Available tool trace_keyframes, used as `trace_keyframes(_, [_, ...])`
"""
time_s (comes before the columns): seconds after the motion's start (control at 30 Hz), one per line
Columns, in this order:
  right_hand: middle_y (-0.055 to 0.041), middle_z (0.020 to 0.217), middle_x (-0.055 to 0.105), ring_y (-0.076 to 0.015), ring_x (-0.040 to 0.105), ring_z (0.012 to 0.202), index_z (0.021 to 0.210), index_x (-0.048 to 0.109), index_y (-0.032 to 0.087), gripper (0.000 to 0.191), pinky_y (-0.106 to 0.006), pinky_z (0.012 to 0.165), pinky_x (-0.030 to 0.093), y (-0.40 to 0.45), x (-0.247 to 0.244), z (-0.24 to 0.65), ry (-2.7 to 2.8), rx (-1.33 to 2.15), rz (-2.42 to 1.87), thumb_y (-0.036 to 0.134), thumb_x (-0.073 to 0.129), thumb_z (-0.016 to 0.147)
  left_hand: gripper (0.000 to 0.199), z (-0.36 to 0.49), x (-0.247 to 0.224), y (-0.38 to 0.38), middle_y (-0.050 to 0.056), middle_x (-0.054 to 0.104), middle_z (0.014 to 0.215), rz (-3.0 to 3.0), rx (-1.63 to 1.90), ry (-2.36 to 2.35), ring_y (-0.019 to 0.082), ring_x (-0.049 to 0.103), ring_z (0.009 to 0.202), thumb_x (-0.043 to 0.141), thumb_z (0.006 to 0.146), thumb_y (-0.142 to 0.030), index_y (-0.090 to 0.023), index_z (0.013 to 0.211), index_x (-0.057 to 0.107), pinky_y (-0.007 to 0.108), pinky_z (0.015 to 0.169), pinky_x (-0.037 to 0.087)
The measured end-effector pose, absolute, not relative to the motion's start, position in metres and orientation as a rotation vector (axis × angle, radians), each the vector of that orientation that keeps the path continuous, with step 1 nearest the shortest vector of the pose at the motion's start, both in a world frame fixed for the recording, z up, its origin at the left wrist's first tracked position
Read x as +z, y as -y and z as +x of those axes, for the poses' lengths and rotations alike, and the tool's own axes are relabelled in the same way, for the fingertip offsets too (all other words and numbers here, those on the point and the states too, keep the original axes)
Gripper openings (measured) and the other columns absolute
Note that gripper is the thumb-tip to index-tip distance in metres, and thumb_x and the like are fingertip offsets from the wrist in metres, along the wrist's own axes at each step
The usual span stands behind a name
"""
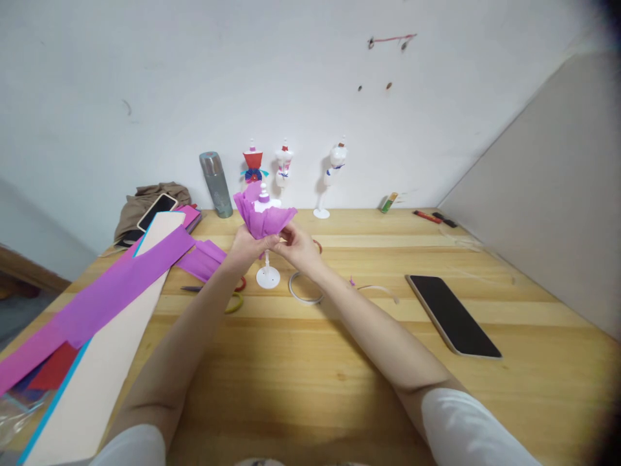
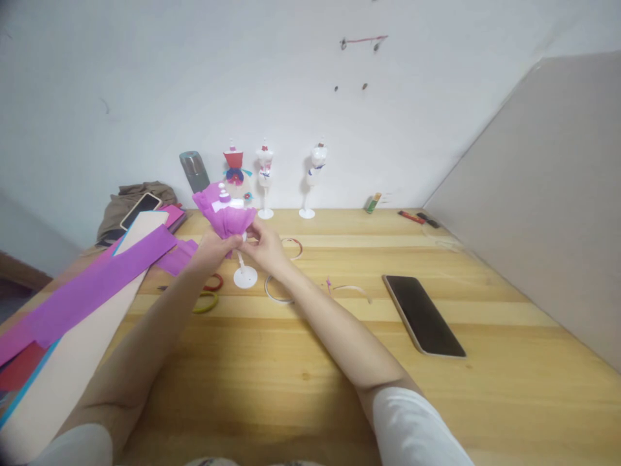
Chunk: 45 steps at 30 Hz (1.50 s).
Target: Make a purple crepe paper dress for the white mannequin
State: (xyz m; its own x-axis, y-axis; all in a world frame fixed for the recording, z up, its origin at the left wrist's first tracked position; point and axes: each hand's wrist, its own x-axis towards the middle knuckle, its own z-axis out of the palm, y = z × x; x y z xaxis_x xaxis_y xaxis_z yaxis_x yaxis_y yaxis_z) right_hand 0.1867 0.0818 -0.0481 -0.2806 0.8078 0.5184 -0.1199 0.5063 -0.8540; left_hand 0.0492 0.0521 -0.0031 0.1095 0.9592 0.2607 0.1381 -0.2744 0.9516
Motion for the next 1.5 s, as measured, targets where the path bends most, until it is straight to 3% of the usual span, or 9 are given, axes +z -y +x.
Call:
trace_keyframes(0.3, [-0.0052,0.095,0.07,-0.0207,0.065,0.087,0.101,0.066,0.022,0.043,-0.038,0.084,0.055,-0.079,-0.045,0.187,1.626,1.006,-0.675,0.047,0.08,0.069,0.02,0.038,-0.003,-0.056,-0.003,0.052,0.053,1.646,1.158,-1.033,0.012,0.048,0.05,0.075,0.064,-0.033,-0.019,0.07,0.061,0.025,0.047,0.041])
trace_keyframes(0.57, [-0.0028,0.095,0.067,-0.0173,0.062,0.082,0.097,0.062,0.022,0.037,-0.028,0.066,0.052,-0.077,-0.043,0.187,1.56,1.055,-0.704,0.034,0.078,0.066,0.044,0.036,-0.015,-0.066,0.003,0.067,0.081,1.506,1.286,-0.912,0.018,0.064,0.074,0.078,0.062,-0.043,-0.016,0.094,0.063,0.03,0.069,0.055])
trace_keyframes(0.97, [-0.0027,0.09,0.065,-0.0181,0.061,0.083,0.095,0.061,0.021,0.038,-0.029,0.067,0.05,-0.074,-0.041,0.187,1.619,0.993,-0.704,0.041,0.077,0.067,0.045,0.037,-0.009,-0.064,0.005,0.068,0.082,1.74,1.176,-0.925,0.021,0.066,0.082,0.073,0.068,-0.053,-0.017,0.092,0.063,0.034,0.082,0.055])
trace_keyframes(1.1, [-0.0036,0.094,0.066,-0.0185,0.063,0.085,0.099,0.063,0.021,0.036,-0.029,0.067,0.05,-0.072,-0.039,0.187,1.651,0.914,-0.716,0.042,0.074,0.072,0.038,0.04,-0.004,-0.059,0.001,0.061,0.069,1.795,1.178,-1.033,0.018,0.061,0.069,0.071,0.068,-0.05,-0.018,0.084,0.06,0.03,0.068,0.054])
trace_keyframes(1.27, [-0.0055,0.098,0.066,-0.0185,0.062,0.087,0.103,0.064,0.021,0.033,-0.028,0.066,0.051,-0.07,-0.037,0.187,1.666,0.812,-0.717,0.038,0.07,0.075,0.03,0.042,-0.003,-0.054,-0.005,0.046,0.054,1.75,1.114,-1.142,0.01,0.043,0.045,0.07,0.068,-0.045,-0.02,0.073,0.054,0.025,0.045,0.04])
trace_keyframes(1.37, [-0.0053,0.098,0.064,-0.0171,0.061,0.084,0.101,0.064,0.021,0.033,-0.026,0.063,0.05,-0.068,-0.035,0.187,1.682,0.813,-0.726,0.041,0.07,0.076,0.028,0.039,-0.004,-0.055,-0.005,0.046,0.053,1.754,1.144,-1.139,0.012,0.047,0.048,0.07,0.07,-0.042,-0.02,0.07,0.053,0.025,0.048,0.043])
trace_keyframes(1.5, [-0.0048,0.097,0.064,-0.016,0.058,0.082,0.1,0.063,0.021,0.032,-0.026,0.064,0.049,-0.067,-0.034,0.188,1.72,0.756,-0.725,0.042,0.071,0.078,0.029,0.036,-0.005,-0.058,-0.001,0.055,0.061,1.755,1.185,-1.055,0.016,0.058,0.063,0.073,0.068,-0.042,-0.02,0.07,0.055,0.029,0.062,0.053])
